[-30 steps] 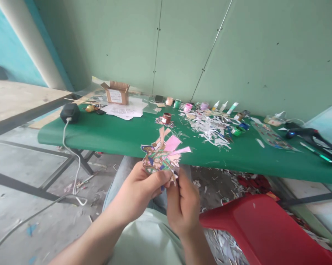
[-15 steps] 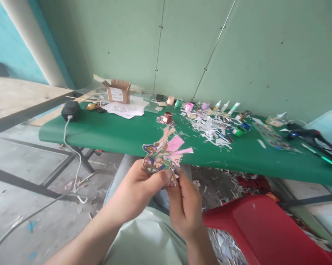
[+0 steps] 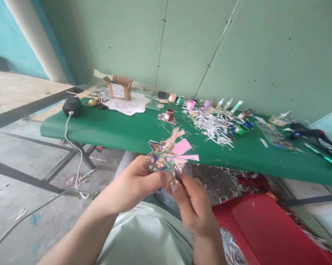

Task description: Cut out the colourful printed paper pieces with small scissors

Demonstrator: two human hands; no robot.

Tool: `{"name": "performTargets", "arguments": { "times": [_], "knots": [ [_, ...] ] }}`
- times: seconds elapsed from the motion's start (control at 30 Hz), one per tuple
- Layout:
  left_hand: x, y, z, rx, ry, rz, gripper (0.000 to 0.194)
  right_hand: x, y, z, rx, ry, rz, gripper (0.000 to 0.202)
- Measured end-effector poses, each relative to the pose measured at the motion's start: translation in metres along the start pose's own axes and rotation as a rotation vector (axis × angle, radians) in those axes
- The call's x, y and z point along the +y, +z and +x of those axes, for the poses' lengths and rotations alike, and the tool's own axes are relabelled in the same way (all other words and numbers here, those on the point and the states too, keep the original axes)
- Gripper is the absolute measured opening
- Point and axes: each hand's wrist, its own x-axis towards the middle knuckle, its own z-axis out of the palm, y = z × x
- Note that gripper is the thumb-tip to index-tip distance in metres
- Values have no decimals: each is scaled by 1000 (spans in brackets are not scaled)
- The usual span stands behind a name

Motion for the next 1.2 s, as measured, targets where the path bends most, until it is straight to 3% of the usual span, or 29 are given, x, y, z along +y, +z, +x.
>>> {"name": "performTargets", "arguments": {
  "times": [0.53,0.7,0.9,1.2],
  "knots": [
    [5,-2,2,-74,7,50,10,2,-9,1,-96,-21,-101,21],
    [4,-1,3,-60,-20,57,14,3,-4,-1,-45,-13,-61,17],
    [4,3,7,-41,-76,-117,18,-1,2,2,35,-38,-2,14],
    [5,3,5,-73,-138,-231,17,-1,2,-2,3,-28,-80,15]
  ]
}}
